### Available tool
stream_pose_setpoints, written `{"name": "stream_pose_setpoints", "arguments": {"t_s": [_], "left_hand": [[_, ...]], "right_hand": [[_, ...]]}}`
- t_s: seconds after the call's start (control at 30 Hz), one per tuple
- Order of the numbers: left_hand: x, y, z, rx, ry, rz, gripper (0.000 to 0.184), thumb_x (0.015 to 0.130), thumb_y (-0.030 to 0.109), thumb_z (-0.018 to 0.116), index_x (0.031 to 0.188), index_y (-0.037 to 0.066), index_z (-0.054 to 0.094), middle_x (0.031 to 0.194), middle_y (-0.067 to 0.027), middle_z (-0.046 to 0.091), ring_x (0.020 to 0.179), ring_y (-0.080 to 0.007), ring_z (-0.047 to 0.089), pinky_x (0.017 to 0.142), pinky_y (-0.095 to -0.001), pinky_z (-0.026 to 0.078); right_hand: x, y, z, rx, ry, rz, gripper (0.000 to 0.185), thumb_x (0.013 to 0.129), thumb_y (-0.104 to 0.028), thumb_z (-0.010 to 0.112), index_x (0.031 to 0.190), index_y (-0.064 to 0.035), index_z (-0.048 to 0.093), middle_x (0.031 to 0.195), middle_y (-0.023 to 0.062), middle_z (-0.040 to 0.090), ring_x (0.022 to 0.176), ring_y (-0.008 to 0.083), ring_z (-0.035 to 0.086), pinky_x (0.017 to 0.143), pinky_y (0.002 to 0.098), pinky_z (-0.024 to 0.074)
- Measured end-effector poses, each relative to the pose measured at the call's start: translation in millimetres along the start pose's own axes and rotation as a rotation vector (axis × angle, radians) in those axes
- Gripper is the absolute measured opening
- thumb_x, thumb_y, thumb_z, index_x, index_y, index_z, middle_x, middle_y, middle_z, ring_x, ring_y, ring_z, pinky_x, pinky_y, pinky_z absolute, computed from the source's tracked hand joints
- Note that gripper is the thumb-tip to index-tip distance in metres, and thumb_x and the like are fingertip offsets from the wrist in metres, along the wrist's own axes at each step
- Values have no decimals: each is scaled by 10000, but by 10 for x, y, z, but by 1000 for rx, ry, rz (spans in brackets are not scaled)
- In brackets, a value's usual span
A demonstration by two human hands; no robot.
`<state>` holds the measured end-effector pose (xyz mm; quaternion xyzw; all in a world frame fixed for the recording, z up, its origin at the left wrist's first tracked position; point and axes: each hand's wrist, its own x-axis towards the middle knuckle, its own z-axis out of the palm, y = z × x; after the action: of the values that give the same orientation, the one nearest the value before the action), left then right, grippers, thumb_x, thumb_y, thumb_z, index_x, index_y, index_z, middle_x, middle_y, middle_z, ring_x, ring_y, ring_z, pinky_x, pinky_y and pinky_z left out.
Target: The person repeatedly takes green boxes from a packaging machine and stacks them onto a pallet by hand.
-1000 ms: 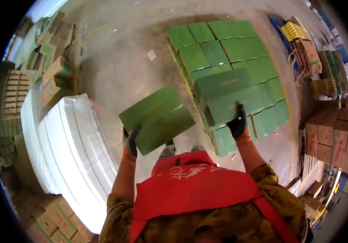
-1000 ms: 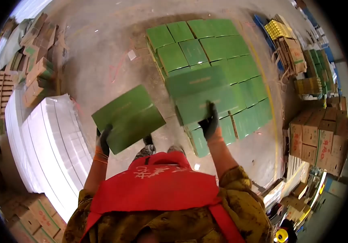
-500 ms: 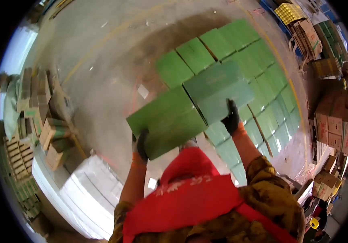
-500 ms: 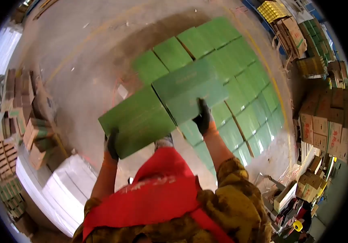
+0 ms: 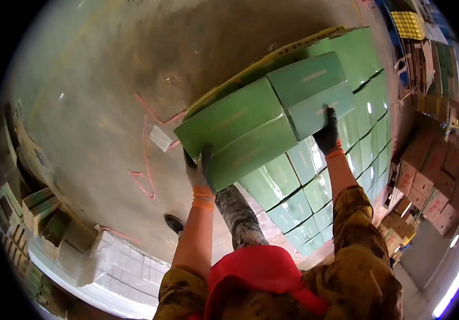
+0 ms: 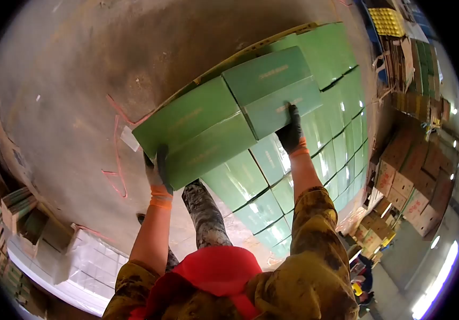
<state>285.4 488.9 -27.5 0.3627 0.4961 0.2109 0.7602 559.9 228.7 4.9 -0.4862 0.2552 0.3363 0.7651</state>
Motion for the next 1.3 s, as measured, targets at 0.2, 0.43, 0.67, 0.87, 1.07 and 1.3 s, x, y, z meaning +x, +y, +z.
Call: {"name": "stream_pose_setpoints", "arguments": {"t_s": [0.2,0.43,0.67,0.87,1.07,1.3], "left_hand": [[147,-302,-7,140,62,98,560,880,148,608,1349,-42,368,1289,-106,485,1125,-189,482,963,-297,376],[108,-151,113,201,92,-13,635,875,134,601,1401,-46,294,1385,-146,409,1211,-209,430,1016,-308,339],[108,-296,121,137,108,55,569,890,143,596,1365,-35,338,1265,-116,474,1079,-207,497,915,-312,432],[122,-413,87,53,98,72,546,921,184,557,1367,-33,330,1295,-121,470,1109,-211,497,946,-324,419],[322,-531,-220,265,-92,-16,564,938,305,533,1358,-24,352,1302,-116,471,1081,-195,505,913,-287,416],[-1008,-364,-372,614,-285,-272,647,918,449,517,1415,97,300,1295,-86,466,1076,-211,500,837,-321,445]], "right_hand": [[299,38,60,-27,21,30,503,922,-455,506,1323,-155,454,1301,26,475,1211,210,425,1068,382,308],[316,-30,-2,-85,-2,-6,455,935,-454,485,1321,-214,470,1312,-18,472,1223,195,424,1069,396,306],[343,-58,-129,-397,216,17,582,932,-475,488,1397,-140,385,1273,23,494,1139,200,494,962,362,425],[299,-119,-18,-533,207,9,585,906,-514,516,1342,-129,454,1139,33,571,973,178,589,828,325,507],[219,55,-178,-310,262,-32,525,890,-487,555,1273,-132,512,1052,28,592,909,203,598,786,371,512],[-2085,873,-1335,-939,3,226,513,890,-289,625,1335,-81,477,1031,48,622,812,121,582,643,273,475]]}}
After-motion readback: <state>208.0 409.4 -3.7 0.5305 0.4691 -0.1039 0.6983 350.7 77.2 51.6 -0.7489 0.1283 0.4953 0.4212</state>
